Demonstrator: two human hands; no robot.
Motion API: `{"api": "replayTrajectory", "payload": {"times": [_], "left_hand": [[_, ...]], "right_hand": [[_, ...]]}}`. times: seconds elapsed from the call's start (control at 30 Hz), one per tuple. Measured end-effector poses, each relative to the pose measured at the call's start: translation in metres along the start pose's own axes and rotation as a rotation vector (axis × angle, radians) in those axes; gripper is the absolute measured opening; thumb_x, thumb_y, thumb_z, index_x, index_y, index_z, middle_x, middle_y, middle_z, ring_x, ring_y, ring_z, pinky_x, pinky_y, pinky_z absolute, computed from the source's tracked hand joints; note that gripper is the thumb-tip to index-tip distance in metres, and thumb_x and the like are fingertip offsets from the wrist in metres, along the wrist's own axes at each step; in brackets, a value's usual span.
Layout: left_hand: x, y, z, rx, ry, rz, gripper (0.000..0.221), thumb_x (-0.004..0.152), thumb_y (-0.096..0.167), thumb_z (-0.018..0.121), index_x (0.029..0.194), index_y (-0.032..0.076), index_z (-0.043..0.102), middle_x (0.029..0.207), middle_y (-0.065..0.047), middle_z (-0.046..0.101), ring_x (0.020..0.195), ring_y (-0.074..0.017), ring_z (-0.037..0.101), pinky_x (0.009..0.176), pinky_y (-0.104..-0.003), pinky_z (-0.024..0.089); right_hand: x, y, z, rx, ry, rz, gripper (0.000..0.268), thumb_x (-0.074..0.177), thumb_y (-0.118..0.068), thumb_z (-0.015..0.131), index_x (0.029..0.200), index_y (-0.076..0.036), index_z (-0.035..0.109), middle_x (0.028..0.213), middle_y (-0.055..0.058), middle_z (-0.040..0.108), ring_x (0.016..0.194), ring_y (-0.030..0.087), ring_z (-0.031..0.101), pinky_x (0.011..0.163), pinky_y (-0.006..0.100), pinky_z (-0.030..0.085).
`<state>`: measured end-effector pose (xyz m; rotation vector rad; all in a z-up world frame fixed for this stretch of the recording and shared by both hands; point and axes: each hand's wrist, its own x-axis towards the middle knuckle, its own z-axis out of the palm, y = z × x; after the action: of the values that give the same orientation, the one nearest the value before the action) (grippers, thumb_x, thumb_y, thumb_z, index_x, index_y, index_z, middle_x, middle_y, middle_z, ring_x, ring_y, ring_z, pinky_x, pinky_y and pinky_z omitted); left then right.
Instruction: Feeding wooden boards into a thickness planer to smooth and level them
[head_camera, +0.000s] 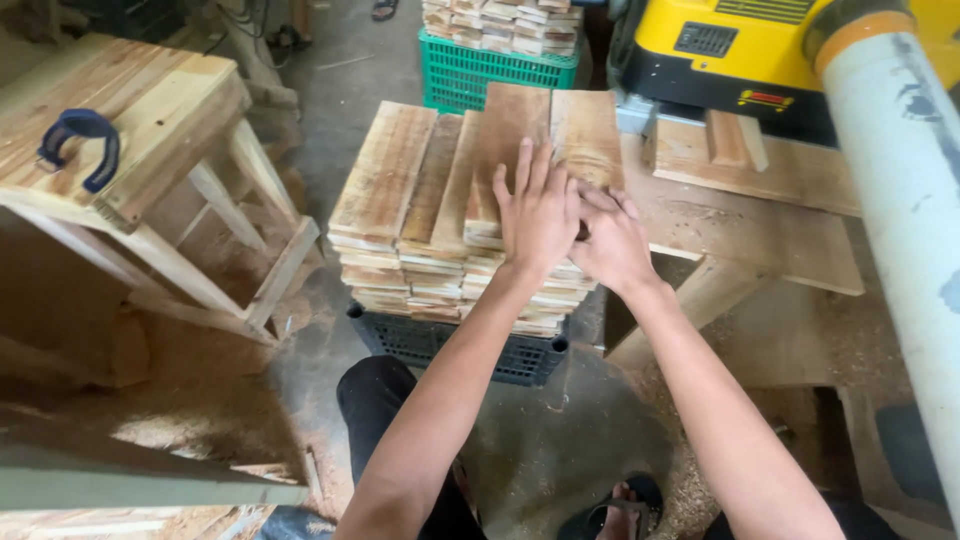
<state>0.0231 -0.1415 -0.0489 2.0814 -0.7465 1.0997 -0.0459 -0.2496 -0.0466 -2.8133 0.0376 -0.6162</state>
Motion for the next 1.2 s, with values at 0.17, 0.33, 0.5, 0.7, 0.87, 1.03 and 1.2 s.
{"api": "replayTrajectory", "payload": {"times": [0.17,0.33,0.5,0.7,0.87,1.03,1.2], "left_hand": [[-0.012,0.061,0.046,-0.118,-0.141,0.051,0.041,0.099,0.040,0.052,0.119,0.010,0.071,0.136,-0.014,0.065,0.140,-0.0311,0.050,0.113,-0.058,0.034],[-0.014,0.119,0.060,-0.010,-0.551,0.175,0.056,0.099,0.048,0.044,0.132,0.007,0.064,0.149,-0.019,0.055,0.151,-0.0333,0.033,0.121,-0.063,0.014],[-0.014,0.150,0.089,-0.013,-0.793,0.197,0.061,0.096,0.037,0.048,0.143,-0.001,0.049,0.156,-0.028,0.042,0.154,-0.0409,0.024,0.121,-0.064,0.010],[-0.003,0.157,0.133,-0.178,-0.842,-0.003,0.076,0.100,0.050,0.045,0.155,-0.002,0.032,0.162,-0.034,0.026,0.157,-0.0448,0.012,0.124,-0.060,0.010],[-0.007,0.157,0.165,-0.279,-0.884,-0.127,0.087,0.100,0.057,0.039,0.156,-0.008,0.023,0.162,-0.039,0.017,0.156,-0.0499,0.009,0.125,-0.058,0.011],[-0.019,0.147,0.176,-0.334,-0.991,-0.297,0.100,0.095,0.067,0.034,0.156,-0.011,0.018,0.159,-0.043,0.017,0.152,-0.0539,0.018,0.123,-0.059,0.014],[-0.029,0.138,0.180,-0.218,-1.052,-0.206,0.102,0.096,0.071,0.025,0.155,-0.012,0.022,0.161,-0.037,0.023,0.155,-0.0478,0.016,0.126,-0.055,0.006]], "right_hand": [[-0.041,0.061,-0.039,0.043,0.143,0.118,0.048,0.090,-0.025,0.068,0.137,-0.017,0.065,0.149,0.009,0.059,0.140,0.030,0.052,0.120,0.055,0.029],[-0.074,0.129,-0.042,0.012,0.160,0.282,0.060,0.090,-0.016,0.064,0.148,-0.011,0.056,0.149,0.013,0.058,0.141,0.034,0.050,0.116,0.058,0.034],[-0.077,0.185,-0.031,0.061,0.313,0.459,0.066,0.088,-0.016,0.076,0.149,-0.004,0.055,0.146,0.021,0.058,0.138,0.040,0.050,0.116,0.058,0.033],[-0.056,0.207,-0.047,-0.031,0.274,0.642,0.079,0.091,-0.036,0.076,0.157,-0.010,0.042,0.157,0.015,0.047,0.147,0.032,0.040,0.120,0.058,0.022],[-0.034,0.203,-0.063,0.046,0.220,0.772,0.088,0.091,-0.045,0.072,0.161,-0.011,0.031,0.164,0.013,0.038,0.152,0.028,0.032,0.125,0.052,0.013],[-0.037,0.205,-0.053,0.082,0.176,0.832,0.094,0.088,-0.051,0.074,0.162,-0.015,0.029,0.165,0.008,0.036,0.153,0.026,0.031,0.127,0.050,0.012],[-0.042,0.187,-0.051,0.259,0.141,0.913,0.099,0.087,-0.044,0.075,0.165,-0.017,0.019,0.168,0.010,0.028,0.155,0.031,0.024,0.128,0.053,0.015]]}}
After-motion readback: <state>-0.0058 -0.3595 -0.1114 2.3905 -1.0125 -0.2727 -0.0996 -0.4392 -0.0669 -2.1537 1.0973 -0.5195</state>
